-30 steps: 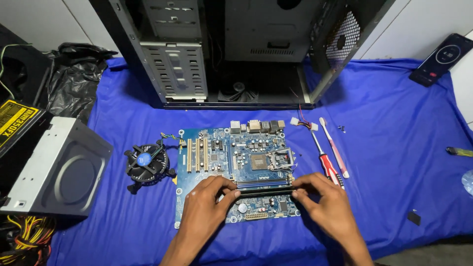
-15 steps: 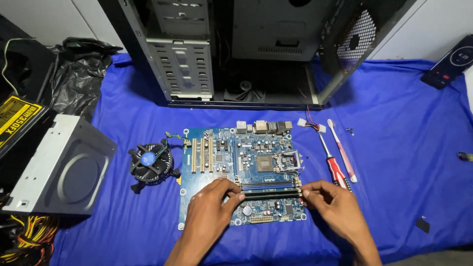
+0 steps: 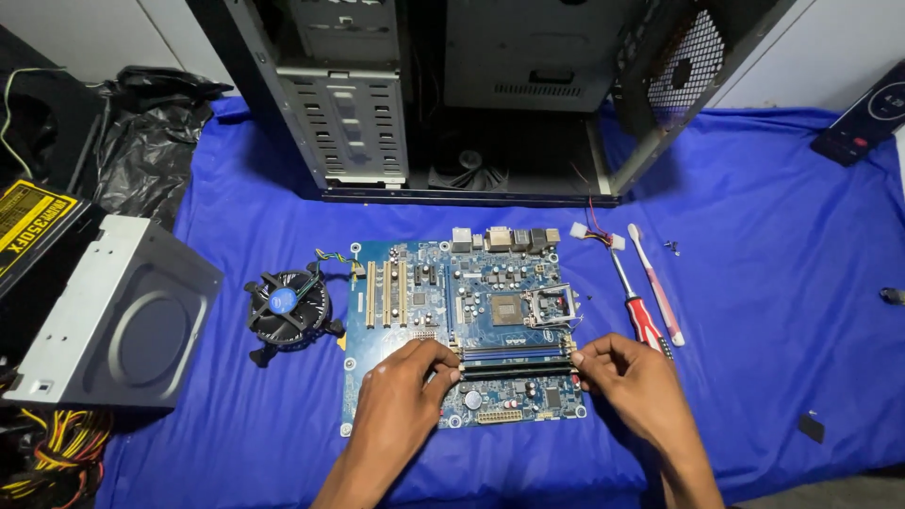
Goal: Cleaning a computer motherboard and RAM sticks using a toothbrush and cotton swab, then attempting to install components.
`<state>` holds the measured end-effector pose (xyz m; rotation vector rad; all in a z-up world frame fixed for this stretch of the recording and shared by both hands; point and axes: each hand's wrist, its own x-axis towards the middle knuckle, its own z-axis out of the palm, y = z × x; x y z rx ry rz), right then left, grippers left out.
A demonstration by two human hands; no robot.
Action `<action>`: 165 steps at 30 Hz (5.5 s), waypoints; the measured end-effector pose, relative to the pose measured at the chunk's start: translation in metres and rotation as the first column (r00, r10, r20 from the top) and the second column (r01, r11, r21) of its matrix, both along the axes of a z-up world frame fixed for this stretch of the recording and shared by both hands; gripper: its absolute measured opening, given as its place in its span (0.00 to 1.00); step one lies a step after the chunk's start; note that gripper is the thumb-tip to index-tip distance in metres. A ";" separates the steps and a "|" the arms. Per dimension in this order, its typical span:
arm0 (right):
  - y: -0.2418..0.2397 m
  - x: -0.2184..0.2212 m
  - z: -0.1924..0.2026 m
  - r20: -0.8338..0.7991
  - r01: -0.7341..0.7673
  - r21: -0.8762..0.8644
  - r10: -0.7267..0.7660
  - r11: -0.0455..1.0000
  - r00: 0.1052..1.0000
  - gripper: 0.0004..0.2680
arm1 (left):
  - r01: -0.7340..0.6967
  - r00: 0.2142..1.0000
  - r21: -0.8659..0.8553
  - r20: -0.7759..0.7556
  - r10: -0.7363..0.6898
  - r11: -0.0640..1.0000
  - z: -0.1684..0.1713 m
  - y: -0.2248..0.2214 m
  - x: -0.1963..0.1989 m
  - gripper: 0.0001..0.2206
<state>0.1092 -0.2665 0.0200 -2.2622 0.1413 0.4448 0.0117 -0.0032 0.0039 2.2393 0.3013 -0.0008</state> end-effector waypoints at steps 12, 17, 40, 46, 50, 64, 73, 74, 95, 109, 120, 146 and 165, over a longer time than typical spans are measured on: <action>-0.009 -0.007 0.000 -0.025 0.002 0.117 0.001 0.993 1.000 0.07 | -0.003 0.997 0.074 0.071 -0.002 0.997 -0.008 0.003 -0.009 0.02; -0.012 -0.017 -0.011 0.374 -0.211 -0.092 0.230 0.973 0.899 0.04 | 0.004 1.000 0.119 -0.002 -0.004 0.993 -0.010 0.002 -0.008 0.04; 0.001 -0.003 -0.010 0.020 -0.042 -0.077 0.044 0.996 0.999 0.09 | -0.010 0.967 0.142 -0.252 0.045 0.990 0.012 -0.009 0.013 0.18; -0.002 0.000 -0.014 0.046 -0.238 -0.143 0.247 0.961 0.968 0.11 | 0.082 0.989 0.204 -0.141 -0.053 0.975 0.002 -0.012 0.009 0.17; 0.007 -0.013 0.008 0.028 -0.058 -0.131 0.062 0.990 0.998 0.09 | 0.009 0.989 0.192 -0.148 0.020 0.981 0.000 -0.014 0.004 0.19; -0.009 -0.034 -0.033 0.585 -0.206 -0.072 0.208 0.976 0.783 0.10 | -0.091 0.995 0.148 0.052 0.084 0.985 -0.023 -0.038 -0.017 0.16; -0.028 -0.023 -0.035 0.503 -0.169 -0.164 0.230 0.972 0.833 0.07 | -0.213 0.971 0.297 0.167 0.169 0.931 0.006 0.040 -0.022 0.09; -0.028 -0.025 -0.036 0.443 -0.118 -0.164 0.180 0.979 0.878 0.06 | -0.291 0.929 0.307 0.315 0.192 0.906 0.016 0.058 -0.025 0.09; -0.022 -0.036 -0.053 0.505 -0.030 -0.120 0.087 0.992 0.859 0.04 | -0.029 0.894 0.611 0.370 -0.254 0.791 0.022 0.077 0.051 0.24; -0.012 -0.044 -0.038 0.526 -0.024 -0.088 0.067 0.996 0.848 0.04 | -0.119 0.970 0.479 0.241 0.000 0.870 0.022 0.084 0.004 0.08; -0.022 -0.033 -0.046 0.502 -0.094 -0.057 0.110 0.994 0.858 0.04 | -0.336 0.929 0.647 0.346 0.129 0.685 0.003 0.123 -0.028 0.29; -0.020 -0.037 -0.055 0.525 -0.025 -0.189 0.122 0.982 0.842 0.07 | -0.195 0.968 0.477 -0.047 0.246 0.857 -0.013 0.077 -0.024 0.08; 0.015 -0.017 0.020 0.181 0.073 0.067 -0.084 0.995 0.980 0.19 | 0.125 0.862 -0.029 0.499 -0.094 0.992 0.054 0.019 -0.017 0.04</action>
